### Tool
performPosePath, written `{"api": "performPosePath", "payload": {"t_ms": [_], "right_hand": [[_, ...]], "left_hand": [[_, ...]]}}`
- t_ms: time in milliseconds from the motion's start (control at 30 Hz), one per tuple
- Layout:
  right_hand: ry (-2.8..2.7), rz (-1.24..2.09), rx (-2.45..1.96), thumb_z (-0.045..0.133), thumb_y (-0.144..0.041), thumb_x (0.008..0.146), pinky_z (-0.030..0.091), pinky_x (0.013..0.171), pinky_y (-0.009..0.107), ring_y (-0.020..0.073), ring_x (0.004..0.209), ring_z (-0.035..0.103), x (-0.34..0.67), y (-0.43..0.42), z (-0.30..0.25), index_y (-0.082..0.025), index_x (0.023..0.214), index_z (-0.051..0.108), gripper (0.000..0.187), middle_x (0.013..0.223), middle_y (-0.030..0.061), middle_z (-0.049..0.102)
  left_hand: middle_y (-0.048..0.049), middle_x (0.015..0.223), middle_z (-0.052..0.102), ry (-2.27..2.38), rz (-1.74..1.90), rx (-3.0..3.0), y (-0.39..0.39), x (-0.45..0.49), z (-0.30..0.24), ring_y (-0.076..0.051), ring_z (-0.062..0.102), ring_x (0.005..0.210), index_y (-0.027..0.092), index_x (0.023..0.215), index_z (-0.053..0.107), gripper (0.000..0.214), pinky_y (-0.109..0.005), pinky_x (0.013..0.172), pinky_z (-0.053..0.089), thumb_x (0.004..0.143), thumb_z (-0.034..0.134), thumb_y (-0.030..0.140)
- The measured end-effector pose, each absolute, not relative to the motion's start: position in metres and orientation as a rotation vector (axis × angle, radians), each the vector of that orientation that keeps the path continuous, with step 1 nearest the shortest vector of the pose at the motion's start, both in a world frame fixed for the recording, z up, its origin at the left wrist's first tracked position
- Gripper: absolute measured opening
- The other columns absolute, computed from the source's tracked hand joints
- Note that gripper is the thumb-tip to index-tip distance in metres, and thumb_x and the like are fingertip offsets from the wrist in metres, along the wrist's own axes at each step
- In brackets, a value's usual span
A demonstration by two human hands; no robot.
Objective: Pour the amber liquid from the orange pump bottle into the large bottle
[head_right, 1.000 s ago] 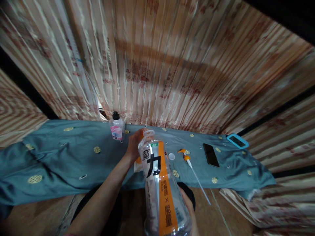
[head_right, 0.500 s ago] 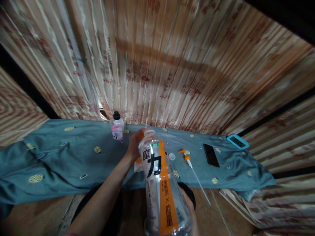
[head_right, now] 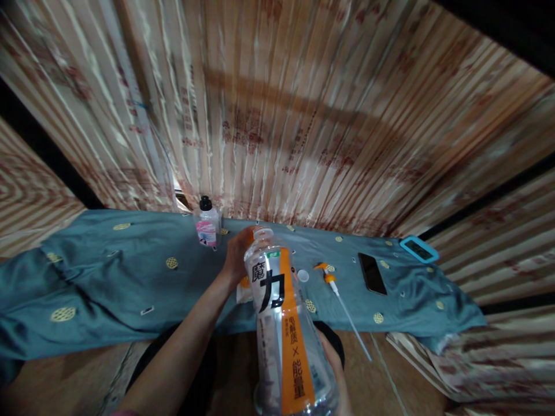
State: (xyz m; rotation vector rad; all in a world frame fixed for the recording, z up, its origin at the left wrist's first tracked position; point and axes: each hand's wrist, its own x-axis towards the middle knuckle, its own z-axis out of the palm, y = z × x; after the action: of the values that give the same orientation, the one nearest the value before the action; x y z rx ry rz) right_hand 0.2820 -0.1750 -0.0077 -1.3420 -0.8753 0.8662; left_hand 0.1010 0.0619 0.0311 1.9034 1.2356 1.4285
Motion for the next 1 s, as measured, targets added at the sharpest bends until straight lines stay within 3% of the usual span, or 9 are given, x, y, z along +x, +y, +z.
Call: {"api": "performPosePath", "payload": {"t_ms": [200,367,567,767,1000], "right_hand": [[-0.873,0.9,-1.36,0.044,-0.044,0.097,0.056,0.1,0.054,0.032,0.119,0.066,0.284,-0.175,-0.007,-0.032,0.123,0.067,0.036,0.129,0.0074,0.069],[-0.871,0.909,-1.353,0.043,-0.046,0.097,0.05,0.107,0.055,0.0317,0.124,0.062,0.283,-0.173,-0.005,-0.031,0.124,0.067,0.039,0.132,0.0074,0.068],[-0.863,0.922,-1.364,0.045,-0.042,0.098,0.054,0.103,0.053,0.0312,0.121,0.064,0.282,-0.172,0.0,-0.031,0.123,0.067,0.035,0.129,0.0078,0.07],[-0.853,0.926,-1.372,0.046,-0.041,0.097,0.05,0.107,0.05,0.0277,0.125,0.062,0.282,-0.172,0.003,-0.031,0.121,0.068,0.034,0.131,0.0055,0.069],[-0.855,0.907,-1.386,0.044,-0.041,0.098,0.059,0.097,0.044,0.0261,0.115,0.069,0.279,-0.166,0.006,-0.03,0.118,0.069,0.034,0.122,0.006,0.073]], "left_hand": [[-0.0117,0.099,0.076,1.249,1.424,1.887,0.063,0.101,0.029,-0.028,0.073,0.089,0.016,0.101,0.069,0.025,-0.038,0.081,0.057,0.084,0.065,0.034],[-0.0125,0.098,0.076,1.243,1.441,1.883,0.063,0.102,0.029,-0.028,0.073,0.088,0.015,0.102,0.069,0.027,-0.039,0.081,0.057,0.085,0.064,0.034],[-0.0118,0.097,0.076,1.249,1.443,1.886,0.062,0.101,0.03,-0.027,0.073,0.088,0.015,0.101,0.069,0.027,-0.037,0.079,0.057,0.085,0.065,0.036],[-0.0118,0.097,0.077,1.243,1.447,1.874,0.063,0.101,0.029,-0.028,0.073,0.088,0.016,0.103,0.069,0.028,-0.038,0.079,0.057,0.084,0.065,0.037],[-0.0121,0.097,0.077,1.249,1.44,1.879,0.063,0.101,0.029,-0.027,0.073,0.087,0.016,0.102,0.068,0.029,-0.037,0.079,0.057,0.084,0.066,0.038]]}}
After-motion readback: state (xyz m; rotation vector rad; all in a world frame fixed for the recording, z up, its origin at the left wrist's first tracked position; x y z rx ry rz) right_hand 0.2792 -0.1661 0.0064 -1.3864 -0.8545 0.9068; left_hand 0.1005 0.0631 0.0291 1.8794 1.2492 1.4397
